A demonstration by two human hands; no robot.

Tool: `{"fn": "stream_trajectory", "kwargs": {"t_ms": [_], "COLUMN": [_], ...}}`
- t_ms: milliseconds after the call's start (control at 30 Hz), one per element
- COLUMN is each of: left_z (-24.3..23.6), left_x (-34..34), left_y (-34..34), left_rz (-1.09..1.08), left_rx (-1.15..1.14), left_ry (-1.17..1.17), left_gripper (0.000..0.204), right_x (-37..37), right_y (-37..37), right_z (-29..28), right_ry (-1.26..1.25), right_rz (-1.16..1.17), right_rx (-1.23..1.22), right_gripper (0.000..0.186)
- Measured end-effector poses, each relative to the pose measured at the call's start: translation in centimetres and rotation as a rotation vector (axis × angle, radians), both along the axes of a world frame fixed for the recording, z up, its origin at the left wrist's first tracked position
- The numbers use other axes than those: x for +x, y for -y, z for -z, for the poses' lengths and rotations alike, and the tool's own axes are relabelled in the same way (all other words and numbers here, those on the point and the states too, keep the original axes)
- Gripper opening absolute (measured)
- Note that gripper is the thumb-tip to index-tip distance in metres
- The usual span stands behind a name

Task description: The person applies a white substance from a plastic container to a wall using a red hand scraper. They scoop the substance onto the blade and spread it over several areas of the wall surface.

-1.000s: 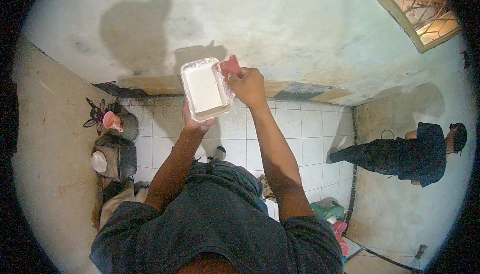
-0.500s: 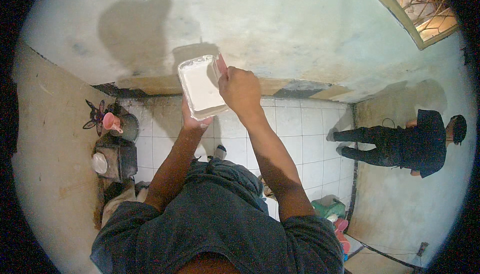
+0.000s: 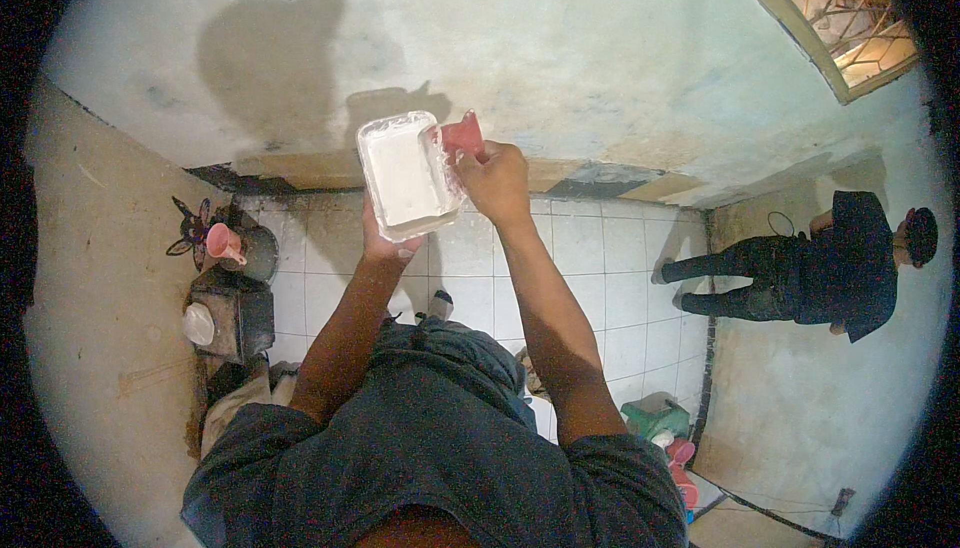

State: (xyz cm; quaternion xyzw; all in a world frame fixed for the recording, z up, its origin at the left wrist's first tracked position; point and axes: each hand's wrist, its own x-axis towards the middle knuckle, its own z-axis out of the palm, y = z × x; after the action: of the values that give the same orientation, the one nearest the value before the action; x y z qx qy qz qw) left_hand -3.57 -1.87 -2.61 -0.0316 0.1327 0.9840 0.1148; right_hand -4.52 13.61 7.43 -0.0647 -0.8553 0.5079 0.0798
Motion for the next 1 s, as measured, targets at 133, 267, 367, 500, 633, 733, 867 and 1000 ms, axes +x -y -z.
{"fn": "stream_trajectory", "kwargs": {"t_ms": [133,267,367,500,633,733,867,1000], "left_z": [-0.1,-0.6,-0.6,-1.1,-1.0,-0.3,-0.9,-1.0], "left_x": [-0.2,-0.2,-0.2,-0.1,-0.2,-0.5,-0.2,-0.2], "left_y": [-0.1,-0.5,-0.1,-0.7,-0.8,-0.7,-1.3,-1.3], "left_rz": [0.009,-0.005,-0.036,-0.032,0.026,0.038,-0.034,-0.012], "left_rx": [0.019,0.039,0.026,0.034,0.073,0.102,0.091,0.106], "left_ry": [-0.024,0.039,0.073,0.041,0.041,-0.010,0.039,0.041], "left_gripper": [0.055,0.055,0.056,0.056,0.057,0.057,0.047,0.046], "right_x": [0.5,0.6,1.3,2.2,2.9,3.1,3.0,2.3], "right_y": [0.7,-0.3,0.4,1.0,2.7,4.4,4.8,4.4], "right_z": [-1.9,-1.0,-0.8,0.1,0.8,1.0,0.0,-1.2], "right_ry": [-0.070,-0.177,-0.150,-0.158,-0.171,-0.187,-0.169,-0.151], "right_rz": [0.017,0.006,0.016,0.066,0.102,0.106,0.072,0.026], "right_rx": [0.154,0.349,0.351,0.239,0.048,-0.020,0.029,-0.003], "right_gripper": [0.024,0.021,0.021,0.021,0.020,0.020,0.020,0.021]}}
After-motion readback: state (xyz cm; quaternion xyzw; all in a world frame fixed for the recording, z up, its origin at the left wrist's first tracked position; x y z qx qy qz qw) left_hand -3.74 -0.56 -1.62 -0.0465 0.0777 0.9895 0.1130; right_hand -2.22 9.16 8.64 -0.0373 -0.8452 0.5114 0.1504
